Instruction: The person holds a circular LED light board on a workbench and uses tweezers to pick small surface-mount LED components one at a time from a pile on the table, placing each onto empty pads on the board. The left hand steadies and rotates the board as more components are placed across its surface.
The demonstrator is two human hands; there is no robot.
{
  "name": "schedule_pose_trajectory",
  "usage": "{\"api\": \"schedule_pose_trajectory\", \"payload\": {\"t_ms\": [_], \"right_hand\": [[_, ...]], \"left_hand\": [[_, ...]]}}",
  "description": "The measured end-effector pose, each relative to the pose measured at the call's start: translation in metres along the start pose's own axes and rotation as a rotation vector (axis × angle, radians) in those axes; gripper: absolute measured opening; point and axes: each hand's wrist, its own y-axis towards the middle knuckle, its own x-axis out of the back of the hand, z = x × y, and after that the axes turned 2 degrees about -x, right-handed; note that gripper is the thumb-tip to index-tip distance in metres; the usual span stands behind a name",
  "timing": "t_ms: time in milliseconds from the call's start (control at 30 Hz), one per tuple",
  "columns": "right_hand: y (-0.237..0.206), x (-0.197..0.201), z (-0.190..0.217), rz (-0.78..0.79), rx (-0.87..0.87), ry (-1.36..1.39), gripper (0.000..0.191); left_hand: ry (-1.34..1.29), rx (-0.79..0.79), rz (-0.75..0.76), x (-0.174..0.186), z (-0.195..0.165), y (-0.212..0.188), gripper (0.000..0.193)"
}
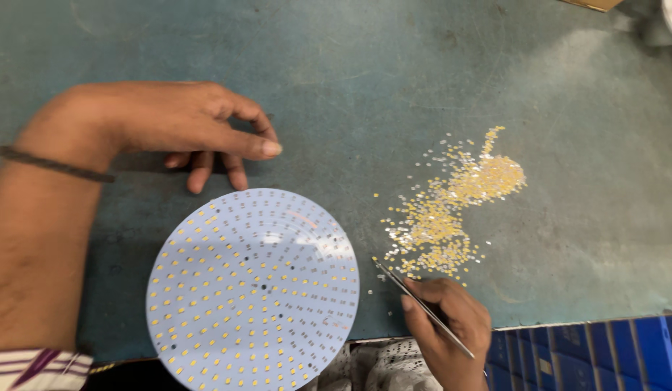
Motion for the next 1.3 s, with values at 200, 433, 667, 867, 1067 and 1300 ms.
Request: {"api": "schedule_pose_trajectory", "payload": {"t_ms": [200,433,667,867,1067,1300], "right_hand": [[-0.006,-0.016,0.007,0.204,0.211,0.158,0.016],[0.0,-0.033,0.023,0.292,0.285,0.192,0.017],[0.003,-0.044,0.033,0.298,0.273,0.173,0.017],[0.003,-0.044,0.035,0.295,0.286,0.176,0.018],[-0.002,-0.012,0.009,0.162,0.138,0.163,0.018],[-0.009,0.016,-0.022,-0.049,-0.174,0.111,0.012]], "left_hand": [[-0.025,-0.068,0.006,0.001,0.007,-0.003,0.056],[-0.035,-0.05,-0.018,-0.002,-0.002,-0.012,0.055],[-0.011,-0.063,-0.039,-0.002,-0.003,-0.013,0.057],[-0.006,-0.073,-0.022,0.0,0.006,-0.005,0.057],[0.009,-0.062,0.034,0.002,0.006,0.004,0.061],[-0.004,0.048,-0.012,-0.001,0.0,0.002,0.057]]}}
